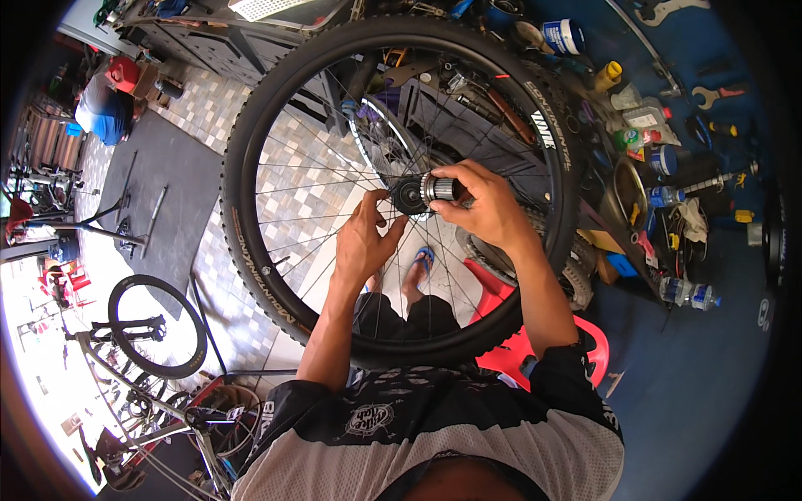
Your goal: The person disassembles a bicycle hub, removes the retaining ring with pliers, and inspects the internal components. They then reassemble the hub and install it onto a bicycle wheel.
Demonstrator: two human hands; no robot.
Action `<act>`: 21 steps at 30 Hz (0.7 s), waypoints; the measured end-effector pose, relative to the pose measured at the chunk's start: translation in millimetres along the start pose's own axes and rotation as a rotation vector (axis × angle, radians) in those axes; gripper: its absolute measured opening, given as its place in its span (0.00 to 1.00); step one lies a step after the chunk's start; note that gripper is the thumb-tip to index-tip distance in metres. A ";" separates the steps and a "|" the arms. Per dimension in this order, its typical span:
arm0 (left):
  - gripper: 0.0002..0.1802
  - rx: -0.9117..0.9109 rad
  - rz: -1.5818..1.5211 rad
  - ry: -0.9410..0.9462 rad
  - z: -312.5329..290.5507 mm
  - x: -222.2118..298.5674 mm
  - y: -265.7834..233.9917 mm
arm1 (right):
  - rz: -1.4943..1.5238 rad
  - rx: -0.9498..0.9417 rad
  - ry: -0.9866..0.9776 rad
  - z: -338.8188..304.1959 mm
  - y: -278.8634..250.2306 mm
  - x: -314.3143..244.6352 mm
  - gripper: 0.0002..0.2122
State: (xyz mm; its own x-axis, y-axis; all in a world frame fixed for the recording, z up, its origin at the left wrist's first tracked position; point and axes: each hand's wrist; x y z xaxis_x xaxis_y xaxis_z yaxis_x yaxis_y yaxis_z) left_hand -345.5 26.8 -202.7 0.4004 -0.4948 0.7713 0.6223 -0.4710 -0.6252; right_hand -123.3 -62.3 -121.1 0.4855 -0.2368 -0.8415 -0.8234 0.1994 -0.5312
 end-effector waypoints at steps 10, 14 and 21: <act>0.41 -0.096 -0.103 -0.132 7.2 21.0 -17.6 | -0.175 0.028 -0.048 -0.2 9.4 -5.4 0.22; 0.40 -0.066 -0.088 -0.072 7.3 20.0 -16.6 | -0.246 0.076 -0.084 -3.5 13.5 -6.0 0.21; 0.39 -0.001 -0.160 -0.091 7.7 13.0 -12.5 | -0.095 0.042 -0.021 -6.3 14.0 -9.6 0.22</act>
State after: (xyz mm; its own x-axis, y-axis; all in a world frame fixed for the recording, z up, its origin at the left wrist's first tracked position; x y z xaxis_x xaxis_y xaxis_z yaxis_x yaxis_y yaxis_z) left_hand -342.8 31.9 -183.9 0.3559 -0.3456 0.8683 0.6825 -0.5386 -0.4941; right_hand -141.3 -63.2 -119.9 0.5676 -0.2367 -0.7886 -0.7602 0.2171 -0.6123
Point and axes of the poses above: each hand's wrist, its own z-axis towards the middle knuckle, its own y-axis out of the palm, x = y × z, and after that the axes turned 9 degrees about y, right-handed
